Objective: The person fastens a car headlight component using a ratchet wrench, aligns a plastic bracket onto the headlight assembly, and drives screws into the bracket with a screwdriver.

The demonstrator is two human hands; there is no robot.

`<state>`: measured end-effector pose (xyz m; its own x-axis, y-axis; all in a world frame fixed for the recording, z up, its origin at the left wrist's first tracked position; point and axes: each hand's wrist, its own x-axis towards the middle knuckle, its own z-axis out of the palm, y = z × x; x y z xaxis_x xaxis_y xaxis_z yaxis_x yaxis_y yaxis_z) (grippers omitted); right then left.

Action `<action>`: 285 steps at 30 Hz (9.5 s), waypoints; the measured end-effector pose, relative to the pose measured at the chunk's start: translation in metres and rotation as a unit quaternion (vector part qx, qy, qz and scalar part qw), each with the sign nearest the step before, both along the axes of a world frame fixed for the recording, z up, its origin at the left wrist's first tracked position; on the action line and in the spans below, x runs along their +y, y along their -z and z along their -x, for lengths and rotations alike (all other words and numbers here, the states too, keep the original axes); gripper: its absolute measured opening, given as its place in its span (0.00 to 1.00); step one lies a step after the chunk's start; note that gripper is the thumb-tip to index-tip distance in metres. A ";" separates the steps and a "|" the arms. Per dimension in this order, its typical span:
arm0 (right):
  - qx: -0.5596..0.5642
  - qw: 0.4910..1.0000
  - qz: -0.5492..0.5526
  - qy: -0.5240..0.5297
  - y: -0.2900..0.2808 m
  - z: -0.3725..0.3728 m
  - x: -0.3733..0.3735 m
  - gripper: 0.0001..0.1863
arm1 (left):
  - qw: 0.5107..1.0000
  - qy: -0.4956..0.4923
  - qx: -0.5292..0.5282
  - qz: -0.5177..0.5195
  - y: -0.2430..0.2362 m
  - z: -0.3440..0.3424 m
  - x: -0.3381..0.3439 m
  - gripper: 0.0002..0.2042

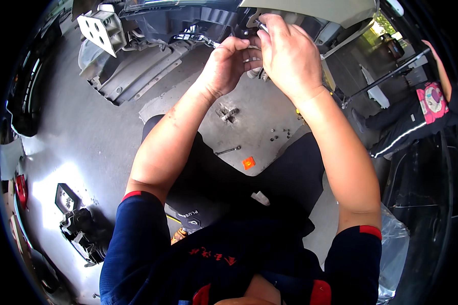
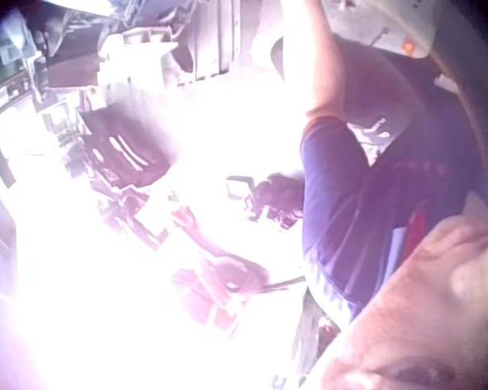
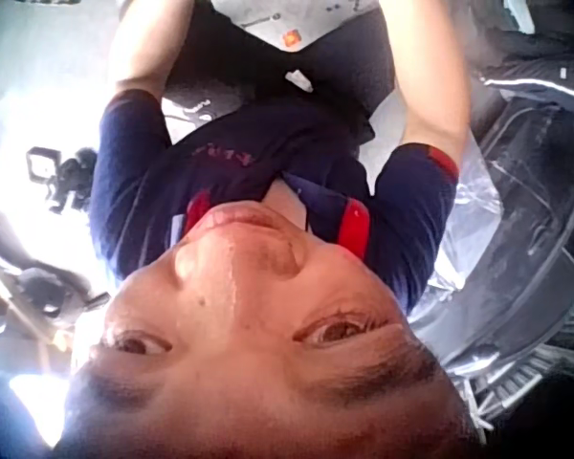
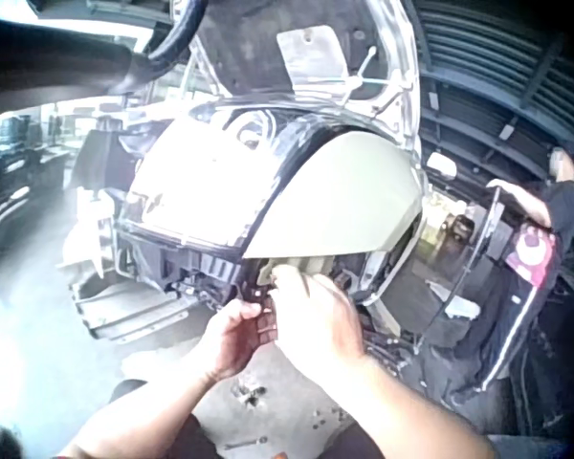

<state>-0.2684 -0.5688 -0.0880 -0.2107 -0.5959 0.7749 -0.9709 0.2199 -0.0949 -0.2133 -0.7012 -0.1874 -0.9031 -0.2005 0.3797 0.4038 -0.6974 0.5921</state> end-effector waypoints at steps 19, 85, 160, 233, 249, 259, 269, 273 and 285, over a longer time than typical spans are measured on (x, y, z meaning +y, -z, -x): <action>-0.626 0.754 0.114 -0.166 0.001 -0.013 -0.003 0.13 | 1.000 0.021 0.012 0.013 0.004 -0.002 -0.002 0.14; -0.708 0.659 -0.076 0.244 0.405 0.168 0.187 0.07 | 0.996 0.088 0.020 -0.021 0.005 0.010 -0.025 0.32; -0.576 0.646 0.235 -0.442 0.078 0.068 0.023 0.06 | 0.986 -0.169 0.008 0.012 0.005 0.013 0.018 0.31; -0.591 0.633 0.195 -0.460 0.081 0.085 0.004 0.09 | 0.984 -0.163 0.026 0.070 0.006 0.012 0.012 0.37; -0.646 0.626 0.267 -0.345 0.038 0.052 -0.004 0.08 | 0.979 -0.192 0.008 0.073 0.003 0.013 0.015 0.43; -0.635 0.573 0.265 -0.445 0.051 0.064 -0.009 0.03 | 0.986 -0.169 0.015 0.002 -0.004 0.020 0.024 0.46; -0.573 0.642 0.353 -0.366 0.065 0.057 -0.016 0.05 | 0.990 -0.126 0.065 -0.018 0.001 0.020 0.021 0.41; -0.559 0.658 0.364 -0.349 0.070 0.054 -0.018 0.05 | 0.989 -0.117 0.077 -0.046 0.016 0.014 0.009 0.43; -0.533 0.687 0.379 -0.316 0.078 0.043 -0.032 0.07 | 0.964 -0.260 0.046 -0.031 -0.022 0.024 0.043 0.47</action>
